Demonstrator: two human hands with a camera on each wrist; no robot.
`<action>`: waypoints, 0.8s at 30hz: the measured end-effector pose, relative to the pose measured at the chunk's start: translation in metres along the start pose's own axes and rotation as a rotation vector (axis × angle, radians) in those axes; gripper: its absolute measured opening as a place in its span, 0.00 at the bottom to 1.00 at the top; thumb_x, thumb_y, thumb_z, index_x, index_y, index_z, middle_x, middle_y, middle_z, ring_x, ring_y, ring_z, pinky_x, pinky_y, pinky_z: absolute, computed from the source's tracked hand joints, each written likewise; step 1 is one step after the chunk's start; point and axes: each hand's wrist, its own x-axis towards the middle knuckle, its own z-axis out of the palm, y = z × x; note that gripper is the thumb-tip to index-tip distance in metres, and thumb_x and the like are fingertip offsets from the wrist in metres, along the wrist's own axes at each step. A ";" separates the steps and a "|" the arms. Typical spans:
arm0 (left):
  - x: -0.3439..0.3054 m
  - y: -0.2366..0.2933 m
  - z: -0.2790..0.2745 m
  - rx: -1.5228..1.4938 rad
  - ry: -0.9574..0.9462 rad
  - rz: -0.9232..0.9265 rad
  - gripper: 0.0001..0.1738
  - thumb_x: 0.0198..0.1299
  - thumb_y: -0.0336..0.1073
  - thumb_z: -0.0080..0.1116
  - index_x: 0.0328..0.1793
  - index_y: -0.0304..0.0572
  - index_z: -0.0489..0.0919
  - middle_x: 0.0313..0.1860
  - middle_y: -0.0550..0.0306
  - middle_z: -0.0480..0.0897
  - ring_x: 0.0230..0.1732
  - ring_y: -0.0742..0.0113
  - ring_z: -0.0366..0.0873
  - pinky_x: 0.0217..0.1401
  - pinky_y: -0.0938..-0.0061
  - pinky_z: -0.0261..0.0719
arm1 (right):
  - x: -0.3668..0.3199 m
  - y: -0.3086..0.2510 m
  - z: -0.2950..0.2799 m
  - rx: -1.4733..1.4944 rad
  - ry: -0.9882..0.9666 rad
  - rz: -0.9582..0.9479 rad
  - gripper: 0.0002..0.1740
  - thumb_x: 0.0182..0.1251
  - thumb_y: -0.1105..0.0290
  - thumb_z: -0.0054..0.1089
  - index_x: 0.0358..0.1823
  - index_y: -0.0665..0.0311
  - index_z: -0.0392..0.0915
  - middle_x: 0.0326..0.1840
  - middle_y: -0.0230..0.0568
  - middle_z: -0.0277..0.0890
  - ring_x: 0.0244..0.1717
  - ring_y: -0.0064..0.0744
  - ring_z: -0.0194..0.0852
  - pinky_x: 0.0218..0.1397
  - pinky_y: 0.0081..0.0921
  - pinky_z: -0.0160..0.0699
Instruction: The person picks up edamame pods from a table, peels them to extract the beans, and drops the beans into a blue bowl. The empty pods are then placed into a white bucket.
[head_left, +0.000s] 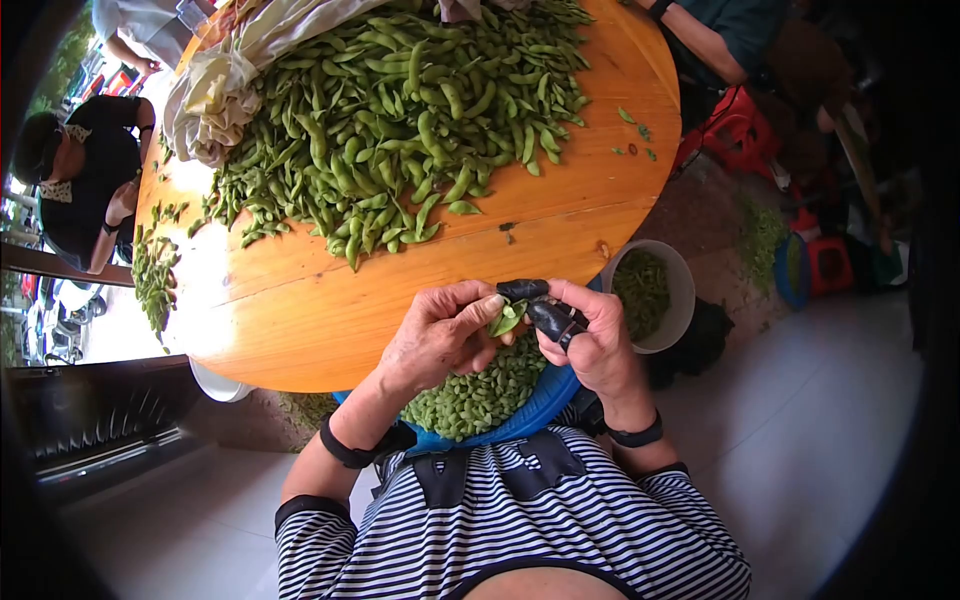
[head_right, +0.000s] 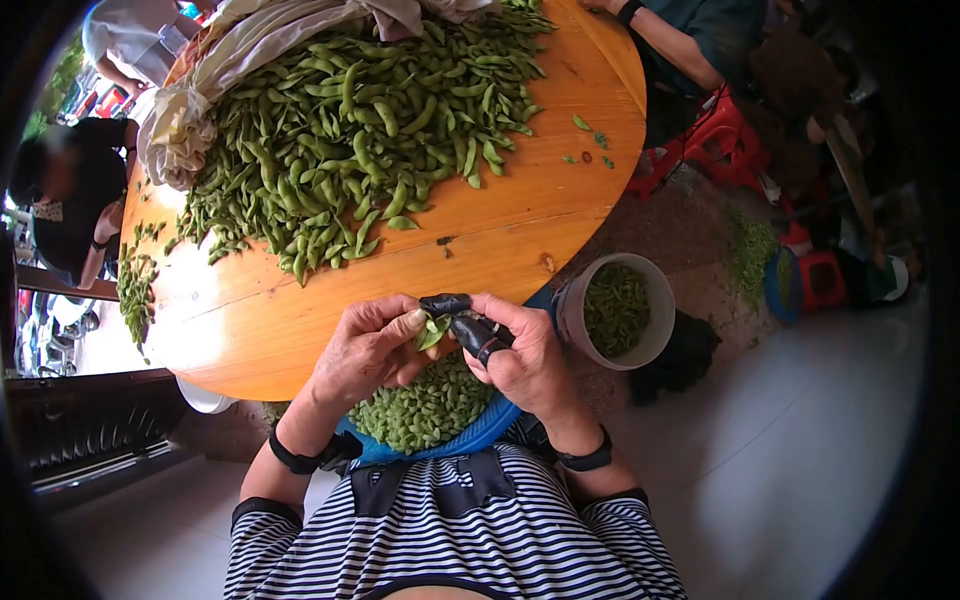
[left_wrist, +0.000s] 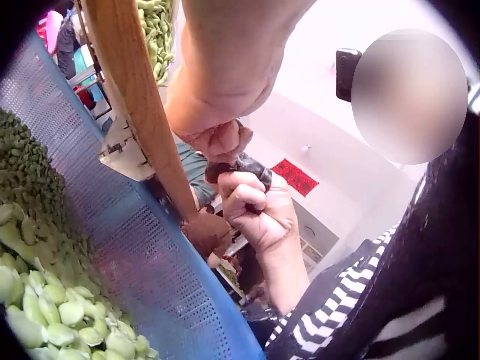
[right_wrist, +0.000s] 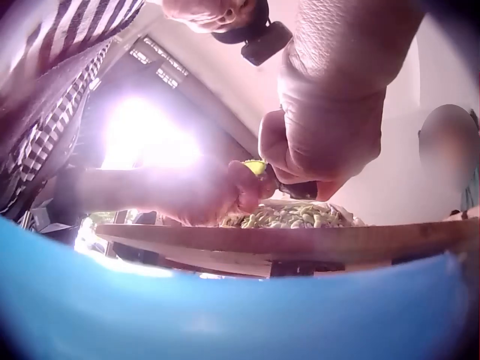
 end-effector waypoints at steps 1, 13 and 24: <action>0.001 0.000 0.000 0.001 0.000 0.000 0.12 0.71 0.37 0.51 0.39 0.36 0.78 0.23 0.62 0.79 0.17 0.81 0.68 0.19 0.87 0.62 | 0.000 -0.002 0.006 -0.199 0.101 -0.032 0.20 0.51 0.82 0.46 0.48 0.72 0.76 0.27 0.31 0.69 0.22 0.17 0.63 0.25 0.16 0.66; 0.014 -0.036 -0.002 -0.395 -0.062 0.133 0.09 0.67 0.29 0.52 0.48 0.32 0.78 0.32 0.59 0.79 0.35 0.70 0.76 0.44 0.77 0.75 | -0.007 -0.002 0.031 -1.137 0.209 -0.590 0.31 0.36 0.86 0.58 0.51 0.71 0.73 0.37 0.47 0.63 0.32 0.47 0.71 0.33 0.35 0.74; 0.014 -0.042 0.011 -0.417 -0.006 0.166 0.10 0.69 0.33 0.50 0.48 0.35 0.79 0.31 0.62 0.78 0.31 0.76 0.71 0.35 0.82 0.67 | -0.003 -0.003 0.021 -1.047 0.257 -0.548 0.26 0.41 0.85 0.54 0.49 0.72 0.75 0.35 0.48 0.66 0.34 0.49 0.73 0.35 0.35 0.75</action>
